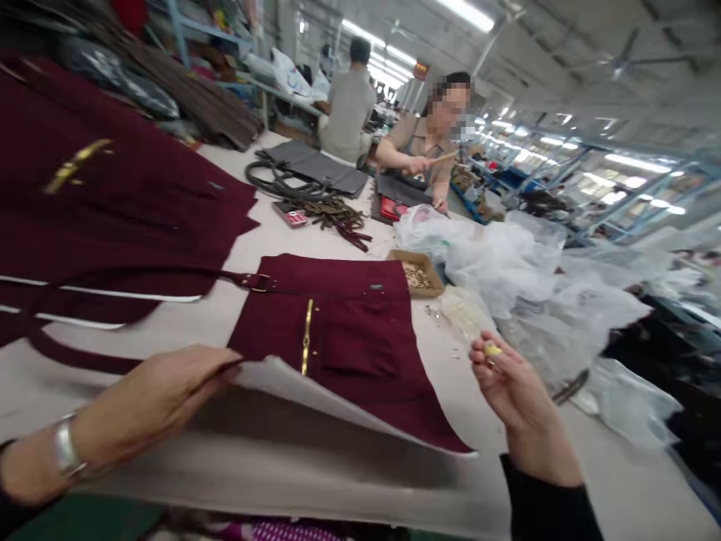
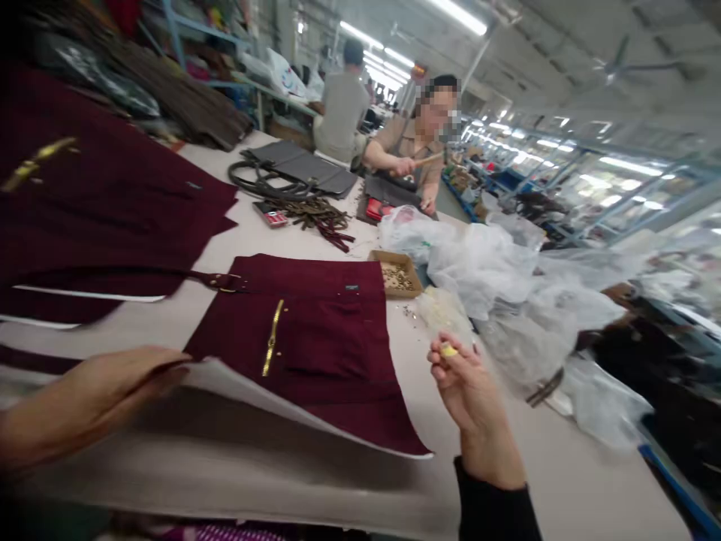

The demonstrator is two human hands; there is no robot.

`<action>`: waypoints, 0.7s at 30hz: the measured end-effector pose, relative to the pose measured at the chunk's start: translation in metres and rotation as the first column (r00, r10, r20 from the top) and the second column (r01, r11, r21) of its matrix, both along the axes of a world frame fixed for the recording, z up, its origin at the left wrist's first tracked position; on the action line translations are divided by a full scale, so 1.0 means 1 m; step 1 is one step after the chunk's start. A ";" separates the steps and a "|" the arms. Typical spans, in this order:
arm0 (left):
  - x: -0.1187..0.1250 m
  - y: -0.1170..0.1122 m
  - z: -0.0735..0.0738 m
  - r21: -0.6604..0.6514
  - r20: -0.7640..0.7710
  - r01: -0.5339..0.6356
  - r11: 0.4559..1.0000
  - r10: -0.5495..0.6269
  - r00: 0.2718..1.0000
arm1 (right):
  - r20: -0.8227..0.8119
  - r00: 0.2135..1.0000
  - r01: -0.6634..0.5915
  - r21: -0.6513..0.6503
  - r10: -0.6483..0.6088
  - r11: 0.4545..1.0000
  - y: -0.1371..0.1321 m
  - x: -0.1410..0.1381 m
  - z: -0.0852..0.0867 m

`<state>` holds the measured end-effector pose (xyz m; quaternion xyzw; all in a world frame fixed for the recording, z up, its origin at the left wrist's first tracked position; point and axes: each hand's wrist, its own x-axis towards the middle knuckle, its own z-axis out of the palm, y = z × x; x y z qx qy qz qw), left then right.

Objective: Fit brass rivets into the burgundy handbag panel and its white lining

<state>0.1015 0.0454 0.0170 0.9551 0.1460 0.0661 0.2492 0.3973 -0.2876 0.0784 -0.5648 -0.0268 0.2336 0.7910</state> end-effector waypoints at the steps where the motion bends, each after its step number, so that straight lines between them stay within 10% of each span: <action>1: 0.004 -0.001 0.008 0.014 -0.092 -0.049 0.999 0.050 0.994 | 0.029 1.000 -0.007 -0.011 0.007 1.000 0.005 -0.008 0.011; 6: 0.024 0.010 0.025 -0.100 -0.234 -0.200 0.975 0.173 0.957 | 0.118 0.966 -0.222 -0.068 0.229 0.973 0.054 -0.065 0.035; 14: 0.029 0.019 -0.001 -0.573 -0.275 -0.328 0.751 0.200 0.940 | -0.086 0.699 -0.704 -0.259 0.710 0.661 0.170 -0.161 -0.040; 21: 0.016 0.010 0.004 -0.812 -0.205 -0.280 0.512 0.198 0.959 | -0.102 0.707 -0.672 -0.405 0.700 0.620 0.196 -0.171 -0.056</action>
